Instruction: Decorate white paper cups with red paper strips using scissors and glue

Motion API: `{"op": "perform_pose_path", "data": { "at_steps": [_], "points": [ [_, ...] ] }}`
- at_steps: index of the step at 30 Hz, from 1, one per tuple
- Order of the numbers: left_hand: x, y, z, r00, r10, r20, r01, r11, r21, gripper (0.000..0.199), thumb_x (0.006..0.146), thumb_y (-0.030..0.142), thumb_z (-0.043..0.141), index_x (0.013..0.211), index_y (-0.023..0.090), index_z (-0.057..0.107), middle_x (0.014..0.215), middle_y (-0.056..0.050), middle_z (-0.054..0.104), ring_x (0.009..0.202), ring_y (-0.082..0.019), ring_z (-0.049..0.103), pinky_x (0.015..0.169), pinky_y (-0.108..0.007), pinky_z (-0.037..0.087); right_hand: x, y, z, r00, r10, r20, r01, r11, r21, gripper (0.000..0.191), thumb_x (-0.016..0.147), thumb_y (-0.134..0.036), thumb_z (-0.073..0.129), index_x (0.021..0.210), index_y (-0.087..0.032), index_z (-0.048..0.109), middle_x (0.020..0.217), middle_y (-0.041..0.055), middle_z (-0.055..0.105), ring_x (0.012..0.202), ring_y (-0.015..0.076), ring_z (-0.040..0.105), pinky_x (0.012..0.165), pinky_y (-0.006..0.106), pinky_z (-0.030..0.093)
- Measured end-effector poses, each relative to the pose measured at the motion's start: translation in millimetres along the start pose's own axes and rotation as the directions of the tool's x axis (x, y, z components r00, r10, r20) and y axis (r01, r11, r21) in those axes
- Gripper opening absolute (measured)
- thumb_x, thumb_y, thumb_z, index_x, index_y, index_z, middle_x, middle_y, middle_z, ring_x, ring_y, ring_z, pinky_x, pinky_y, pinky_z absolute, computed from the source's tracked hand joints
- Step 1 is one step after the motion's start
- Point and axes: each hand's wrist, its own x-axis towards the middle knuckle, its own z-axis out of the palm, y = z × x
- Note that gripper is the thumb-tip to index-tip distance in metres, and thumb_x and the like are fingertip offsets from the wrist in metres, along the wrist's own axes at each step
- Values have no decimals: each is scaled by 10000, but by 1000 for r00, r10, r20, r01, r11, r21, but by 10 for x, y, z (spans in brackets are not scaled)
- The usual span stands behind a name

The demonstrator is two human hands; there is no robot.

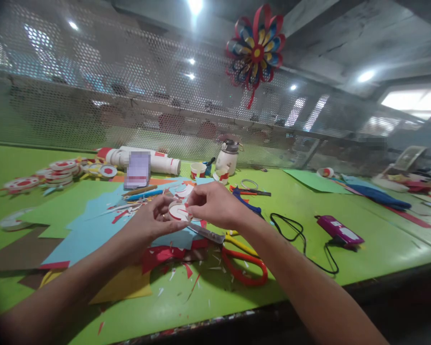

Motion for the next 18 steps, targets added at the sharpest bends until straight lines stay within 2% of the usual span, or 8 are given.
{"op": "perform_pose_path", "data": {
  "at_steps": [5, 11, 14, 18],
  "points": [
    [37, -51, -22, 1000, 11, 20, -11, 1000, -19, 554, 459, 226, 880, 889, 174, 534, 892, -28, 700, 855, -204, 673, 766, -315, 502, -5, 8, 6, 1000, 8, -18, -6, 994, 108, 63, 682, -180, 655, 692, -135, 613, 632, 8, 604, 576, 106, 528, 540, 240, 411],
    [45, -71, -39, 999, 9, 43, -8, 1000, -13, 546, 485, 226, 875, 907, 172, 533, 901, -25, 694, 871, -202, 672, 770, -314, 504, -3, 18, 33, 999, -20, 36, 10, 959, 282, 205, 694, -189, 669, 890, -130, 670, 671, 1, 624, 607, 110, 553, 588, 259, 437],
    [41, -67, -39, 999, 13, 48, -12, 1000, -20, 544, 489, 231, 874, 909, 175, 532, 901, -18, 688, 868, -199, 672, 779, -321, 504, -12, 17, 49, 999, -24, 46, 9, 953, 302, 161, 716, -207, 666, 848, -119, 687, 708, 24, 655, 634, 116, 568, 616, 271, 449],
    [36, -56, -37, 998, 16, 57, -16, 1000, -10, 549, 491, 248, 873, 914, 181, 530, 915, -32, 689, 879, -220, 672, 800, -354, 502, -15, -6, 67, 1000, 4, 5, -6, 946, 324, 144, 694, -167, 681, 829, -120, 671, 671, 11, 652, 588, 99, 559, 569, 245, 438]
  ]
}}
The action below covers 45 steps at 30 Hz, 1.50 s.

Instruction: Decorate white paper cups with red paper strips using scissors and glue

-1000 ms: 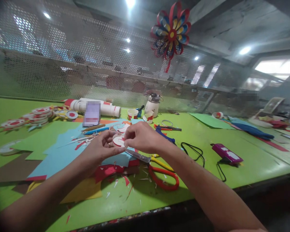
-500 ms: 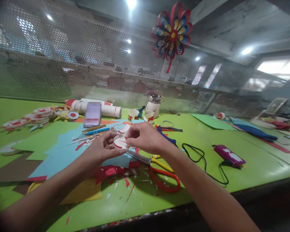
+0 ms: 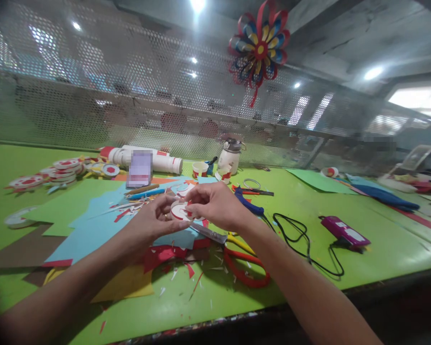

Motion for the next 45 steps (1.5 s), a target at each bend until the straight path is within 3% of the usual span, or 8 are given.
{"op": "perform_pose_path", "data": {
  "at_steps": [7, 17, 21, 25, 29, 32, 40, 45],
  "points": [
    [-16, 27, 5, 1000, -7, -2, 7, 1000, 16, 537, 505, 258, 868, 914, 179, 528, 908, -33, 682, 874, -215, 666, 793, -348, 494, -5, -45, 15, 998, 17, -62, -22, 997, -73, 66, 707, -169, 674, 727, -126, 628, 547, -19, 600, 489, 83, 537, 488, 215, 415],
    [-66, 89, 46, 1000, 7, -18, -5, 998, 69, 478, 549, 262, 844, 906, 166, 541, 885, -21, 636, 848, -191, 643, 770, -324, 489, -9, -70, -33, 999, -26, 38, 31, 992, -126, 111, 746, -217, 657, 684, -141, 603, 559, -31, 570, 509, 75, 497, 492, 213, 376],
    [-59, 86, 42, 1000, 10, 7, -11, 999, 47, 469, 562, 220, 830, 929, 172, 542, 915, -23, 645, 868, -191, 643, 784, -319, 484, -13, -94, -25, 999, -38, 3, 38, 993, -115, 95, 764, -204, 636, 710, -146, 584, 594, -14, 587, 536, 92, 529, 518, 224, 409],
    [-58, 70, 35, 999, 30, 15, -31, 998, 58, 452, 569, 222, 824, 926, 178, 551, 908, -22, 648, 875, -197, 642, 782, -326, 486, -39, -99, -16, 995, -101, -22, 92, 959, -267, 90, 784, -188, 611, 712, -151, 571, 621, -5, 593, 558, 99, 531, 544, 231, 417],
    [-63, 59, 34, 999, 39, 28, -41, 997, 70, 428, 589, 232, 813, 928, 174, 557, 927, -37, 651, 880, -201, 639, 776, -331, 488, -65, -95, -24, 969, -247, 6, 220, 851, -477, 64, 803, -162, 586, 741, -149, 579, 655, -1, 599, 572, 94, 496, 559, 232, 393],
    [-62, 58, 29, 999, 35, 30, -37, 997, 63, 428, 597, 217, 806, 936, 173, 549, 945, -38, 647, 882, -195, 639, 769, -316, 486, -72, -92, -41, 959, -284, 18, 255, 828, -500, 57, 797, -143, 587, 741, -144, 599, 662, -1, 602, 575, 91, 485, 566, 228, 395],
    [-64, 71, 39, 999, 23, 33, -25, 997, 66, 482, 570, 255, 830, 938, 188, 525, 996, -49, 670, 910, -201, 644, 773, -312, 485, -25, -35, -154, 988, -128, -81, 93, 937, -337, 70, 768, -184, 619, 713, -148, 642, 628, 1, 631, 558, 102, 540, 543, 232, 418],
    [-67, 66, 46, 1000, 29, 10, -30, 996, 81, 510, 543, 290, 844, 922, 185, 520, 976, -52, 672, 905, -212, 648, 776, -334, 491, 0, 11, -130, 992, -82, -96, 50, 953, -299, 71, 754, -173, 618, 711, -145, 668, 637, 8, 653, 568, 106, 564, 558, 234, 431]
  ]
}}
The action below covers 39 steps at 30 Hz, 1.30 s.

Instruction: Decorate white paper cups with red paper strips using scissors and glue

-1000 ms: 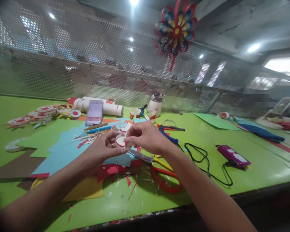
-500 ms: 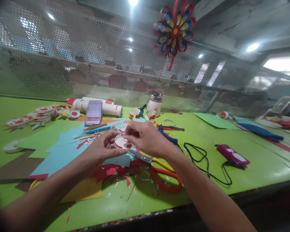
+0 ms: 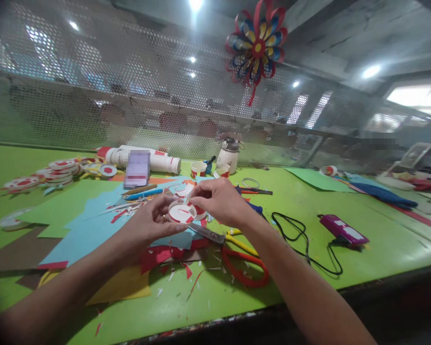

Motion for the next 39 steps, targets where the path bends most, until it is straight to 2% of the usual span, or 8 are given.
{"op": "perform_pose_path", "data": {
  "at_steps": [6, 10, 16, 23, 26, 33, 39],
  "points": [
    [11, -15, 0, 1000, 12, -13, -11, 1000, 12, 488, 544, 266, 840, 907, 188, 523, 963, -45, 676, 898, -214, 653, 770, -335, 497, 13, -14, 90, 1000, -14, -28, 10, 992, -128, 79, 729, -113, 604, 696, -127, 675, 620, 10, 641, 558, 98, 537, 532, 222, 403],
    [36, -54, 4, 1000, -6, -21, 6, 1000, -12, 469, 537, 228, 837, 891, 182, 534, 908, -29, 687, 847, -197, 662, 734, -309, 504, 10, -23, 116, 997, -67, -40, 56, 971, -231, 102, 705, -60, 594, 706, -113, 681, 625, 8, 628, 562, 91, 519, 532, 213, 383],
    [59, -113, -3, 1000, 17, -24, -17, 1000, -11, 505, 498, 262, 860, 891, 188, 551, 878, -29, 689, 832, -206, 662, 722, -318, 509, -11, -26, 126, 986, -160, -36, 138, 929, -344, 120, 698, -28, 581, 697, -108, 671, 609, -1, 600, 544, 78, 493, 536, 209, 356],
    [16, -32, 22, 1000, -16, -24, 16, 1000, 14, 502, 512, 265, 858, 884, 168, 535, 846, -12, 664, 789, -167, 641, 719, -296, 502, -18, -16, 187, 966, -252, -51, 204, 870, -448, 127, 683, 3, 592, 669, -104, 660, 607, 2, 592, 557, 80, 491, 545, 208, 345],
    [10, -8, 33, 999, -31, -28, 32, 999, 26, 488, 538, 232, 842, 907, 160, 532, 870, -17, 661, 808, -170, 646, 730, -300, 501, -25, -30, 190, 970, -234, -65, 180, 872, -455, 136, 675, 10, 595, 650, -102, 667, 587, 2, 594, 546, 81, 494, 537, 210, 346],
    [0, -12, 47, 999, -19, -27, 20, 999, 32, 433, 585, 204, 812, 912, 157, 532, 898, -32, 668, 839, -179, 654, 745, -311, 500, -29, -68, 157, 993, -96, -70, 65, 932, -357, 164, 654, 10, 587, 653, -114, 694, 556, -6, 620, 508, 81, 526, 499, 196, 363],
    [-9, -4, 41, 999, -20, -33, 21, 999, 28, 439, 568, 202, 822, 892, 161, 529, 858, -16, 653, 818, -172, 650, 722, -301, 501, -15, -55, 183, 991, -103, -80, 62, 913, -402, 161, 655, 0, 585, 665, -112, 700, 577, 9, 637, 519, 94, 533, 500, 213, 357]
  ]
}}
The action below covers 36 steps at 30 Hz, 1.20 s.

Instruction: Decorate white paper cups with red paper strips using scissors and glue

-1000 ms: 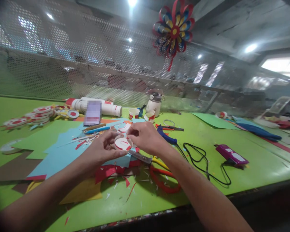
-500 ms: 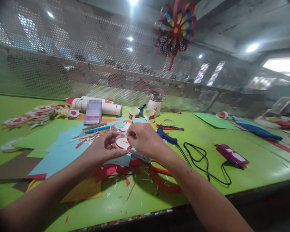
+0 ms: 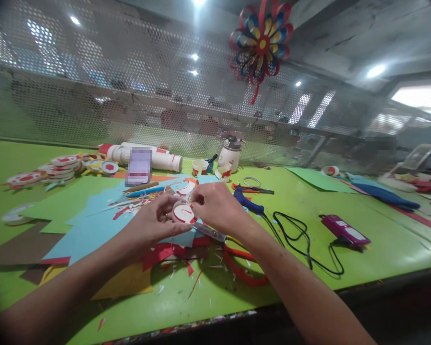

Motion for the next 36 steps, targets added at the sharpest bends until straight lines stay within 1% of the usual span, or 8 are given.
{"op": "perform_pose_path", "data": {
  "at_steps": [4, 11, 18, 21, 26, 30, 33, 36],
  "points": [
    [8, -15, 1, 1000, 1, 3, -1, 1000, -6, 439, 569, 195, 821, 901, 156, 537, 862, -15, 655, 807, -159, 649, 719, -288, 502, -3, 13, 22, 1000, -7, -18, 7, 1000, -7, 164, 659, 2, 578, 655, -116, 692, 564, 3, 627, 514, 89, 520, 504, 213, 347],
    [60, -96, -7, 1000, 23, -14, -23, 999, -22, 462, 537, 204, 834, 899, 161, 550, 864, -23, 678, 804, -181, 665, 718, -311, 516, -16, 44, 68, 998, -48, -38, 47, 999, -26, 147, 676, -7, 582, 658, -115, 680, 568, 1, 608, 519, 85, 496, 514, 216, 332],
    [17, -21, 3, 1000, -15, -2, 15, 1000, -8, 435, 579, 154, 810, 919, 159, 538, 866, -11, 679, 806, -159, 662, 717, -278, 510, -24, 47, 73, 1000, 20, -8, -20, 1000, 11, 112, 709, -49, 586, 689, -127, 665, 584, 2, 619, 530, 96, 519, 514, 219, 347],
    [10, -3, 9, 1000, -12, 2, 12, 1000, -17, 435, 587, 152, 807, 927, 155, 534, 870, -10, 676, 802, -150, 658, 705, -262, 507, -22, 41, 55, 999, 52, -7, -52, 998, 35, 97, 713, -70, 600, 757, -122, 670, 620, 16, 635, 557, 110, 548, 536, 225, 381],
    [7, 7, 8, 1000, 12, 17, -12, 1000, -19, 418, 589, 165, 806, 902, 160, 530, 874, -10, 680, 815, -159, 662, 708, -268, 511, -35, 36, -16, 996, 84, 26, -85, 996, 40, 262, 714, -97, 606, 968, -113, 668, 674, 25, 652, 580, 126, 565, 566, 244, 420],
    [5, 4, -1, 1000, 28, 9, -28, 1000, -6, 440, 578, 170, 813, 914, 163, 528, 906, -17, 679, 832, -166, 661, 726, -279, 513, -53, 25, -41, 995, 94, 26, -96, 990, 103, 258, 722, -94, 578, 967, -111, 658, 712, 33, 666, 624, 132, 592, 594, 246, 444],
    [-2, 2, -2, 999, 31, 32, -31, 1000, -4, 449, 572, 216, 825, 903, 166, 526, 906, -21, 675, 848, -178, 659, 740, -296, 514, -49, 27, -7, 992, 109, 64, -117, 983, 143, 245, 730, -107, 578, 961, -115, 657, 725, 39, 670, 647, 138, 605, 605, 248, 453],
    [-3, -4, -1, 999, 31, 40, -31, 999, 6, 458, 568, 253, 830, 900, 173, 526, 913, -25, 676, 866, -191, 659, 751, -312, 515, -31, 53, 39, 989, 110, 103, -129, 972, 194, 239, 732, -102, 580, 960, -117, 652, 687, 22, 651, 615, 126, 588, 574, 234, 444]
  ]
}}
